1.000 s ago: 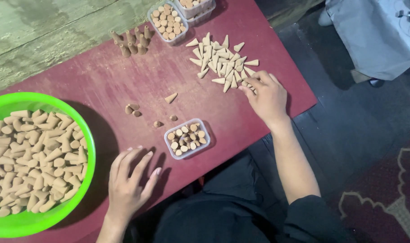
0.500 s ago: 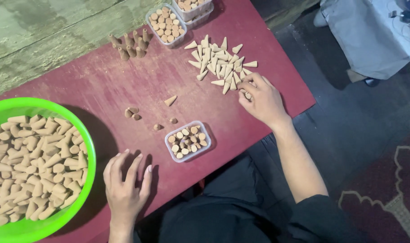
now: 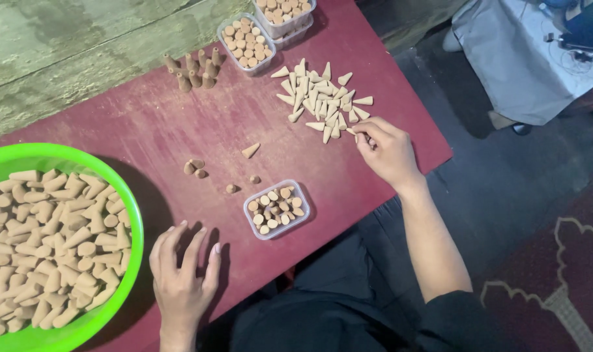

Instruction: The person picks up incense cones one at a time and places them into a small transparent container on a table, occasionally selecting specific cones from a larger green bowl or a pile on the table.

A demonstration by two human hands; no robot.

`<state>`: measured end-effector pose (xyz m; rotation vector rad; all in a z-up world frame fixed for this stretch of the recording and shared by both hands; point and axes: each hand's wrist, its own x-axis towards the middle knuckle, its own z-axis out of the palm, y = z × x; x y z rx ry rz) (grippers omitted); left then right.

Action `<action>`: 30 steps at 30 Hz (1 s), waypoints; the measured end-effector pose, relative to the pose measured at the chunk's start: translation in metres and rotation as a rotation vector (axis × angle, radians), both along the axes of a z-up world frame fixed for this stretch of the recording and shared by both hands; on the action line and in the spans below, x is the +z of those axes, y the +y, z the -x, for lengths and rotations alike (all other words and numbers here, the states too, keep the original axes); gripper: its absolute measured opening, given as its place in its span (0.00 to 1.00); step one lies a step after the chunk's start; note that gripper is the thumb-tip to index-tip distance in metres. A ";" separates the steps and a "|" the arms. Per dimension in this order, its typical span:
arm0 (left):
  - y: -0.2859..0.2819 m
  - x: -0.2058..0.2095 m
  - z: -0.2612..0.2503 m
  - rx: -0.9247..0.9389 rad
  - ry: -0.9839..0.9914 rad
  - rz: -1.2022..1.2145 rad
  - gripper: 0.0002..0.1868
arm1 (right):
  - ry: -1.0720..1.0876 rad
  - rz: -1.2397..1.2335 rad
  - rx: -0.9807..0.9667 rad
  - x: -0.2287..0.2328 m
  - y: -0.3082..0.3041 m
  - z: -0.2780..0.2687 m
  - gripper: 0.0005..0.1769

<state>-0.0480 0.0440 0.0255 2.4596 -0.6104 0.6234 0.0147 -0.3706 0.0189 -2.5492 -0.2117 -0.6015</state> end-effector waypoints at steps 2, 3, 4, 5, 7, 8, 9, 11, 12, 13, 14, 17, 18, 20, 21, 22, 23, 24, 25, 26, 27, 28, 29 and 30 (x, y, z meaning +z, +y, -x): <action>0.000 -0.002 -0.001 -0.002 -0.002 0.006 0.15 | -0.032 -0.045 0.002 0.005 0.004 -0.001 0.08; 0.001 -0.002 -0.001 -0.002 -0.002 0.007 0.15 | -0.061 -0.095 0.006 0.008 0.006 -0.001 0.08; 0.001 -0.002 -0.001 -0.002 -0.002 0.008 0.15 | -0.062 -0.094 0.007 0.010 0.007 -0.005 0.08; 0.001 -0.003 -0.002 -0.007 0.000 0.009 0.15 | -0.101 -0.076 0.010 0.012 0.008 -0.007 0.07; 0.001 -0.003 -0.002 -0.017 -0.001 0.008 0.15 | -0.143 -0.060 0.009 0.010 0.009 -0.014 0.08; 0.000 -0.003 -0.003 -0.016 0.005 0.016 0.15 | -0.112 -0.020 0.012 0.007 0.009 -0.019 0.10; 0.000 -0.003 -0.003 -0.014 0.010 0.023 0.14 | -0.082 0.019 0.015 0.003 0.009 -0.024 0.13; 0.000 -0.003 -0.002 -0.010 0.019 0.018 0.14 | 0.001 0.113 -0.023 -0.007 0.008 -0.028 0.12; 0.001 -0.003 -0.002 -0.001 0.031 0.015 0.15 | 0.087 0.210 -0.057 -0.012 0.008 -0.030 0.13; 0.001 -0.002 -0.001 0.001 0.027 0.013 0.15 | 0.083 0.207 -0.056 -0.014 0.008 -0.030 0.13; 0.001 -0.002 -0.001 0.000 0.037 0.017 0.15 | 0.108 0.295 -0.115 -0.016 0.009 -0.030 0.14; 0.000 -0.002 -0.003 -0.001 0.050 0.025 0.15 | 0.151 0.378 -0.169 -0.011 0.011 -0.031 0.14; 0.000 -0.002 -0.003 -0.006 0.057 0.027 0.15 | 0.173 0.371 -0.167 -0.008 0.012 -0.031 0.13; -0.002 -0.001 -0.005 -0.010 0.053 0.039 0.15 | 0.216 0.363 -0.165 -0.001 0.014 -0.032 0.13; -0.001 -0.001 -0.005 -0.019 0.051 0.047 0.15 | 0.262 0.352 -0.168 0.002 0.016 -0.032 0.14; -0.001 -0.002 -0.005 -0.013 0.047 0.044 0.15 | 0.257 0.349 -0.162 0.001 0.015 -0.034 0.14; -0.001 -0.003 -0.004 -0.009 0.061 0.050 0.16 | 0.257 0.336 -0.164 0.000 0.015 -0.035 0.15; 0.000 -0.003 -0.004 -0.006 0.075 0.056 0.18 | 0.256 0.323 -0.166 -0.002 0.015 -0.035 0.17; 0.000 -0.004 -0.004 -0.001 0.071 0.053 0.18 | 0.252 0.319 -0.161 -0.005 0.013 -0.036 0.17; 0.001 -0.004 -0.004 0.000 0.076 0.059 0.18 | 0.276 0.315 -0.177 -0.008 0.011 -0.037 0.19; 0.001 -0.005 -0.003 0.000 0.083 0.066 0.18 | 0.303 0.312 -0.194 -0.012 0.009 -0.036 0.21; 0.001 -0.004 -0.004 0.004 0.082 0.064 0.18 | 0.301 0.311 -0.189 -0.012 0.008 -0.036 0.21; 0.000 -0.003 -0.004 0.000 0.080 0.062 0.18 | 0.307 0.262 -0.185 -0.012 0.007 -0.036 0.20; 0.000 -0.002 -0.004 -0.004 0.077 0.059 0.18 | 0.314 0.214 -0.181 -0.012 0.007 -0.036 0.20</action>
